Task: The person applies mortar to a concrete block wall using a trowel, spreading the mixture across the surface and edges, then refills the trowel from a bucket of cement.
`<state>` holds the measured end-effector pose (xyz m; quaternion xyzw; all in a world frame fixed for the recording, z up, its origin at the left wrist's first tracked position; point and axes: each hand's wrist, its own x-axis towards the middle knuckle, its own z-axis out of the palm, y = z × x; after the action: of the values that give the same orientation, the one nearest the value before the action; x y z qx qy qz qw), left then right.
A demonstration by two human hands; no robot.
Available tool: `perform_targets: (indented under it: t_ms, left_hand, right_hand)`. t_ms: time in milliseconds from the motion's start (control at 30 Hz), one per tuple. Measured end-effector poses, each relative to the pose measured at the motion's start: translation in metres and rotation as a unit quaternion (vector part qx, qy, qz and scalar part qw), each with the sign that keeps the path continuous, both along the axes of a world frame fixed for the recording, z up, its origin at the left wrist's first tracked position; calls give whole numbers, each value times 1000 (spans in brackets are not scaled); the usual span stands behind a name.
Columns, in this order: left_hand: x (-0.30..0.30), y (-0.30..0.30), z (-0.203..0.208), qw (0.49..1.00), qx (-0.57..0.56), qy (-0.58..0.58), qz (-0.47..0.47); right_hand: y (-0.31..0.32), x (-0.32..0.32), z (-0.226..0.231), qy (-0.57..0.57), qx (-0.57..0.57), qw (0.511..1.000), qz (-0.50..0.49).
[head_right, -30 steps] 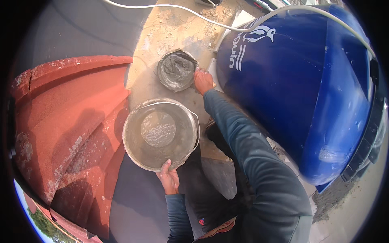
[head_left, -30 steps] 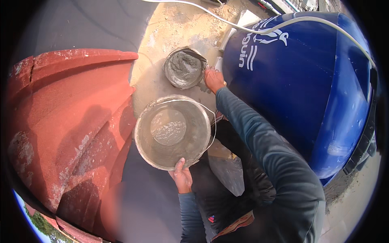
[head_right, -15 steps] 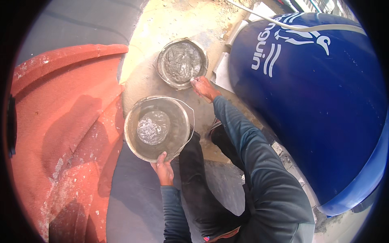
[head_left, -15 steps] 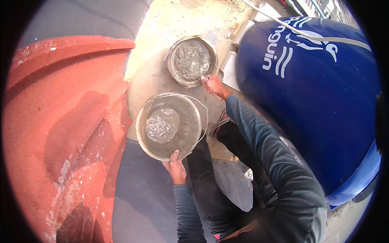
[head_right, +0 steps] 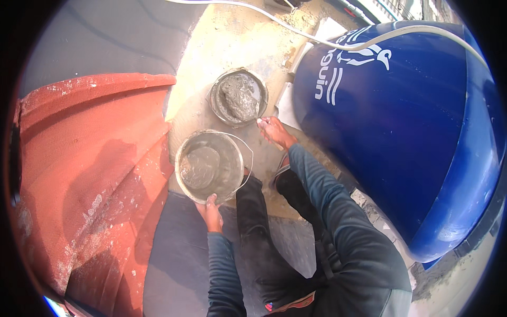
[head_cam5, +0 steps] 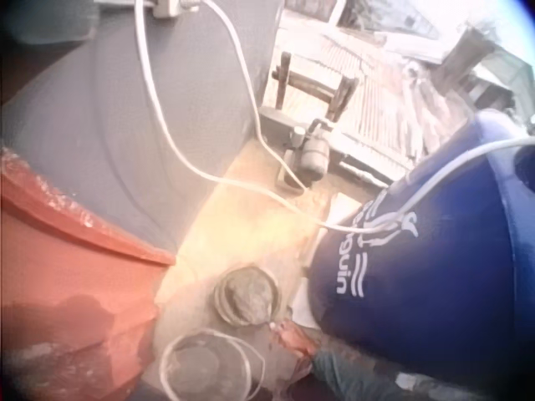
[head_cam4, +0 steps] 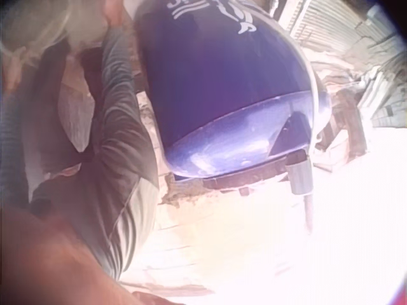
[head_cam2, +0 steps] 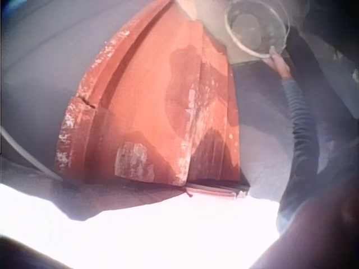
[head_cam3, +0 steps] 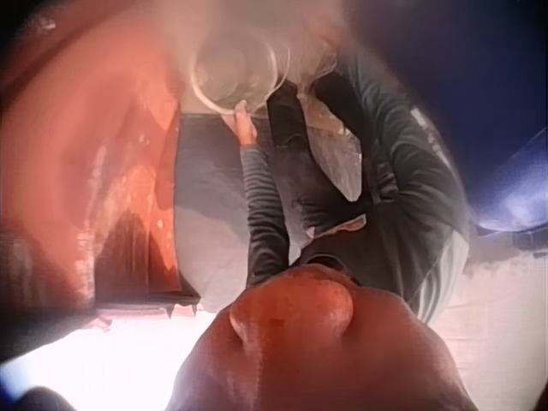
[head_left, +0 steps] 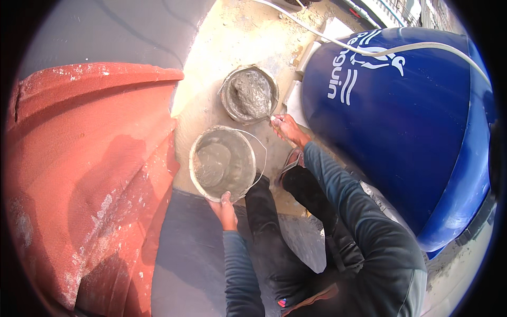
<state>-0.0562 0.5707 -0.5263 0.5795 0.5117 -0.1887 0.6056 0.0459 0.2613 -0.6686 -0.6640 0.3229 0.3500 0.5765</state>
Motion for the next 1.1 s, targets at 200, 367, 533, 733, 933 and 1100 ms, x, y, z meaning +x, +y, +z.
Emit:
perform_targets:
  t_ms: [200,367,533,733,933,1100]
  left_hand:
    - [-8,12,-24,991,33,-92,-90]
    - [25,-10,10,995,10,-80,-66]
    - [44,-39,85,992,-49,-87,-81]
    - [16,-63,208,986,-68,-118,-96]
    - [-28,-60,270,985,-96,-136,-46]
    - [-67,-43,219,984,-130,-116,25]
  right_hand:
    - [-9,5,62,-14,7,1000,2]
    - [-1,-16,169,-46,60,997,1]
    - [3,-56,302,-67,86,994,8]
    - [23,-92,405,-251,-142,932,217]
    - [42,-118,449,-316,-293,830,353]
    - [47,-134,438,-251,-280,833,407]
